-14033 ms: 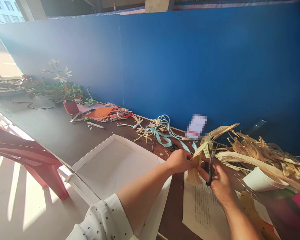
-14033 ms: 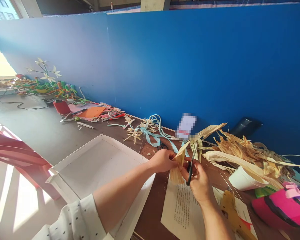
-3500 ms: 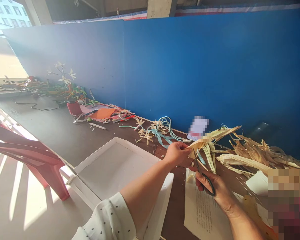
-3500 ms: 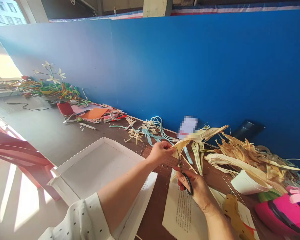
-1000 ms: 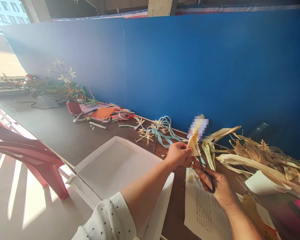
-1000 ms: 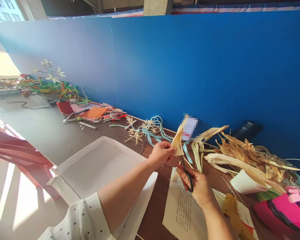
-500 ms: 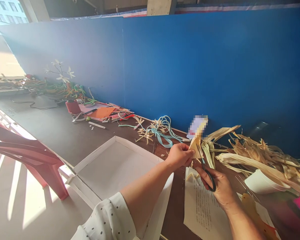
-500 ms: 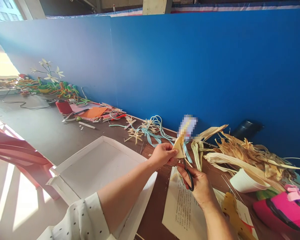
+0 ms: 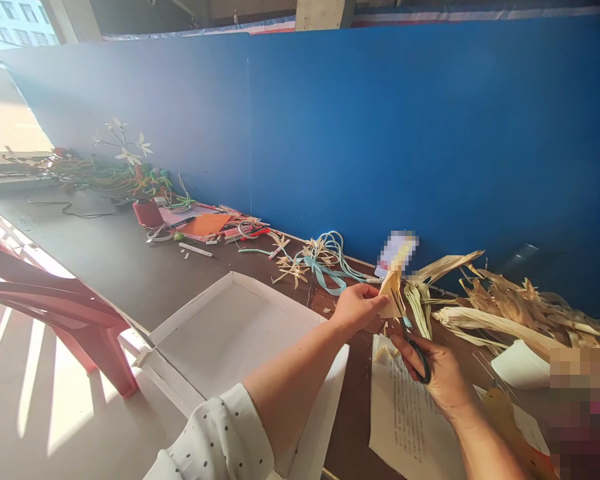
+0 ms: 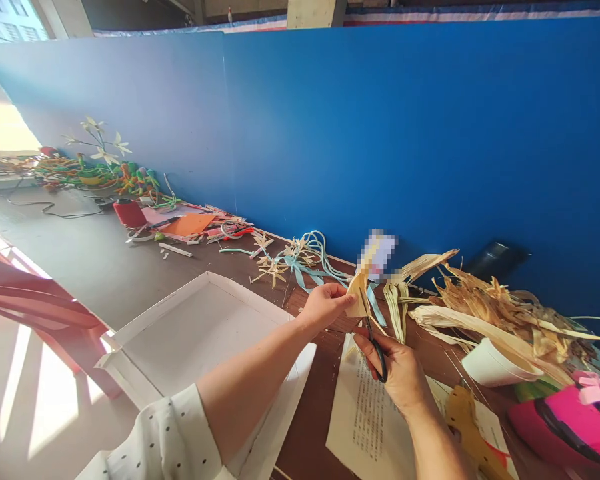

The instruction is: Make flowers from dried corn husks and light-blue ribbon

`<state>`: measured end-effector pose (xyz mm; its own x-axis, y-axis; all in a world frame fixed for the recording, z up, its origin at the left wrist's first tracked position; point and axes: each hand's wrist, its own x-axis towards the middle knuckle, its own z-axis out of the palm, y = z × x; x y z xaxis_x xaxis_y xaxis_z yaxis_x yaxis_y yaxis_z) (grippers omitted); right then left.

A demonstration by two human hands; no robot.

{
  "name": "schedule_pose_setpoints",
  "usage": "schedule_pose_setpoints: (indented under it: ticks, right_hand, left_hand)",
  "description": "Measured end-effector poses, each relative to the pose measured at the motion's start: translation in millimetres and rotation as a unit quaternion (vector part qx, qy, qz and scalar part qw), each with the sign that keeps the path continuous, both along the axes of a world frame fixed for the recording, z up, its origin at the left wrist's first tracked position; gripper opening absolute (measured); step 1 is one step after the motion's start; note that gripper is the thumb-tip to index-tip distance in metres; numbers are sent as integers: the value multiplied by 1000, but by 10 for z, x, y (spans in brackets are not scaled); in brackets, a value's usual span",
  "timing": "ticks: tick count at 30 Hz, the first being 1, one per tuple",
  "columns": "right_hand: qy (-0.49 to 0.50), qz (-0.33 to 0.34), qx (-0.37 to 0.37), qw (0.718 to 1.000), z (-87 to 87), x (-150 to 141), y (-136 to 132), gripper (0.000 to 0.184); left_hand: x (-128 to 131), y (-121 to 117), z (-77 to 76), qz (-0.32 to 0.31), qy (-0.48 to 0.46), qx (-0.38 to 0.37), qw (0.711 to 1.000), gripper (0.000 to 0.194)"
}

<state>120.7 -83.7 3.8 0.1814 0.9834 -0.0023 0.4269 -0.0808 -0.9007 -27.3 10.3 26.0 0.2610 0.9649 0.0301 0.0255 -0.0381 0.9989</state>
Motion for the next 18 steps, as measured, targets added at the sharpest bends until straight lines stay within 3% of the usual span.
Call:
schedule_pose_setpoints:
  ticks: [4,12,18]
  right_hand:
    - [7,10,3,1000,-12,-17,0,32]
    - [4,-14,50,999,41,-121,-47,41]
    - [17,3,40,999,75,-111,-45,36]
  left_hand:
    - [-3,9,8,19,-26,-6,999,17]
    - [46,-1,-62,-22,-27,-11,999,14]
    - [58,-11,-55,-13,-45,-23,999,14]
